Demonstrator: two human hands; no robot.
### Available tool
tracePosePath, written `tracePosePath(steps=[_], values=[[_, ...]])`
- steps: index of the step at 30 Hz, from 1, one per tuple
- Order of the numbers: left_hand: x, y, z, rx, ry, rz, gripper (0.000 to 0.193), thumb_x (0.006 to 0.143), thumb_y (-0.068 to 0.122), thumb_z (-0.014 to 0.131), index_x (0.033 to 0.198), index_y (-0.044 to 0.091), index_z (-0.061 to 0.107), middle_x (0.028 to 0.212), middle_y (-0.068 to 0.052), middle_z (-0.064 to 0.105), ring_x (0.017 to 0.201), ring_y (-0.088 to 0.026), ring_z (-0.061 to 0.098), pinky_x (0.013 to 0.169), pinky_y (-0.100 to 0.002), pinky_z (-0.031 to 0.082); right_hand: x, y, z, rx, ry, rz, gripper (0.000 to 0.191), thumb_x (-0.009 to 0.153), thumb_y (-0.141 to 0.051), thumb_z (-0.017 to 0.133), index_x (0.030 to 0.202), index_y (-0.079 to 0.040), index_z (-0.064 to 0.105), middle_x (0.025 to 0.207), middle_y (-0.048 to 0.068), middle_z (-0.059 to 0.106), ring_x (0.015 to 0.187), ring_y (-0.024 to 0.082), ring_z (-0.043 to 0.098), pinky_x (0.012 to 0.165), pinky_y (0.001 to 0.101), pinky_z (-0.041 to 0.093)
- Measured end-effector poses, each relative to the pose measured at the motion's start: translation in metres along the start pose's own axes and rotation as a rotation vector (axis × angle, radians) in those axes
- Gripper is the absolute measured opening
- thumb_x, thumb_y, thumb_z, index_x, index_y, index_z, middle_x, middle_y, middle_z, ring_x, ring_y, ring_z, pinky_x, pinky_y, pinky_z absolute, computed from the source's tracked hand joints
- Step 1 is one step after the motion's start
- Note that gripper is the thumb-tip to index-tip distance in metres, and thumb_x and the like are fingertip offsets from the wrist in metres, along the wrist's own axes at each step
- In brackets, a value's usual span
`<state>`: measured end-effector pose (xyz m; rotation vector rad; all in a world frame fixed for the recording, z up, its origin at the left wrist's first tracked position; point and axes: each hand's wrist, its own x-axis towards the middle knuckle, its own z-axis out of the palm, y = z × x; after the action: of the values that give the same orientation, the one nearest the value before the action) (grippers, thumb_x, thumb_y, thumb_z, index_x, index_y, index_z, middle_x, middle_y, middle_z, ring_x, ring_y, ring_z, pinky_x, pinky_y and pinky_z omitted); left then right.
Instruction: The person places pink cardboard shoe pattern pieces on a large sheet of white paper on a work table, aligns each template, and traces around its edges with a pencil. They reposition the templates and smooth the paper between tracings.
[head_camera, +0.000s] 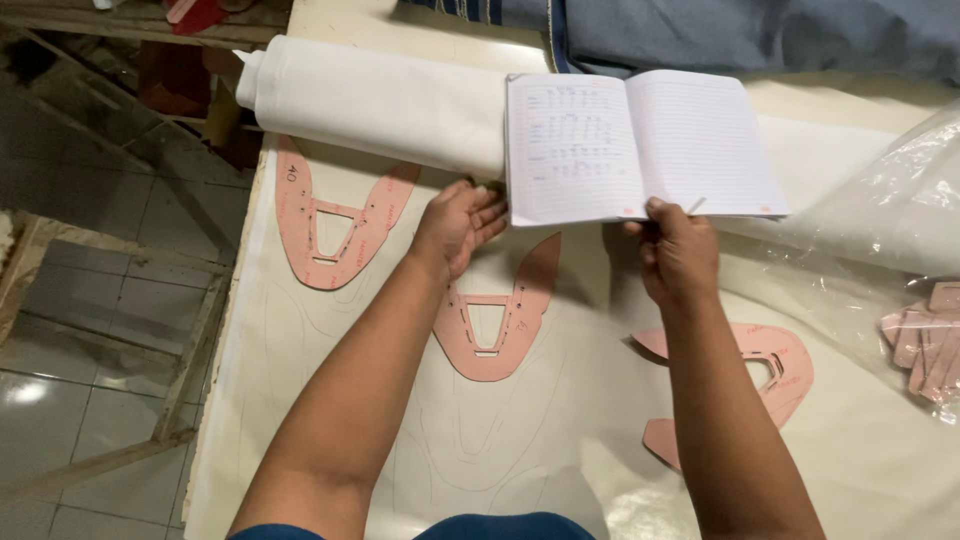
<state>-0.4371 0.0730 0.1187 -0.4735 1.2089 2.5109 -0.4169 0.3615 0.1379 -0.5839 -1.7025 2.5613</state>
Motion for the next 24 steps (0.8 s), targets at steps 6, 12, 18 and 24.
tracePosePath(steps=[6, 12, 18, 24], values=[[0.031, 0.016, 0.034, 0.294, -0.112, 0.17, 0.074, 0.089, 0.011, 0.052, 0.155, 0.007, 0.02, 0.158, -0.018, 0.036, 0.145, -0.033, 0.034, 0.107, -0.049, 0.038, -0.046, -0.016, -0.067, 0.102, 0.045, -0.035, 0.007, 0.099, -0.005, 0.068, 0.101, 0.0, 0.063, 0.085, 0.008, 0.068, 0.073, 0.016, 0.07, 0.048, 0.0219, 0.046], [0.103, 0.045, 0.05, 0.842, -0.412, 0.609, 0.103, 0.092, 0.001, 0.056, 0.166, 0.013, -0.014, 0.177, -0.023, 0.0, 0.164, -0.037, -0.006, 0.13, -0.04, 0.007, -0.011, -0.012, -0.068, 0.083, 0.122, 0.01, 0.007, 0.1, -0.005, 0.067, 0.102, 0.0, 0.063, 0.092, 0.007, 0.068, 0.084, 0.019, 0.074, 0.052, 0.023, 0.045], [0.147, 0.083, 0.066, 0.873, -0.381, 0.673, 0.077, 0.093, 0.002, 0.055, 0.164, 0.003, 0.025, 0.174, -0.023, 0.031, 0.167, -0.036, 0.019, 0.136, -0.039, 0.017, 0.083, -0.018, -0.021, 0.04, 0.196, 0.032, 0.015, 0.101, -0.012, 0.067, 0.112, -0.003, 0.062, 0.095, 0.006, 0.072, 0.078, 0.016, 0.076, 0.044, 0.0226, 0.038], [0.11, 0.052, 0.057, 1.187, 0.025, 0.695, 0.048, 0.102, 0.018, 0.053, 0.149, 0.009, 0.051, 0.149, -0.012, 0.062, 0.14, -0.029, 0.056, 0.121, -0.036, 0.042, 0.165, -0.042, 0.019, -0.042, 0.186, -0.164, 0.016, 0.102, -0.015, 0.067, 0.112, -0.002, 0.066, 0.091, 0.009, 0.077, 0.067, 0.016, 0.072, 0.042, 0.0234, 0.037]])
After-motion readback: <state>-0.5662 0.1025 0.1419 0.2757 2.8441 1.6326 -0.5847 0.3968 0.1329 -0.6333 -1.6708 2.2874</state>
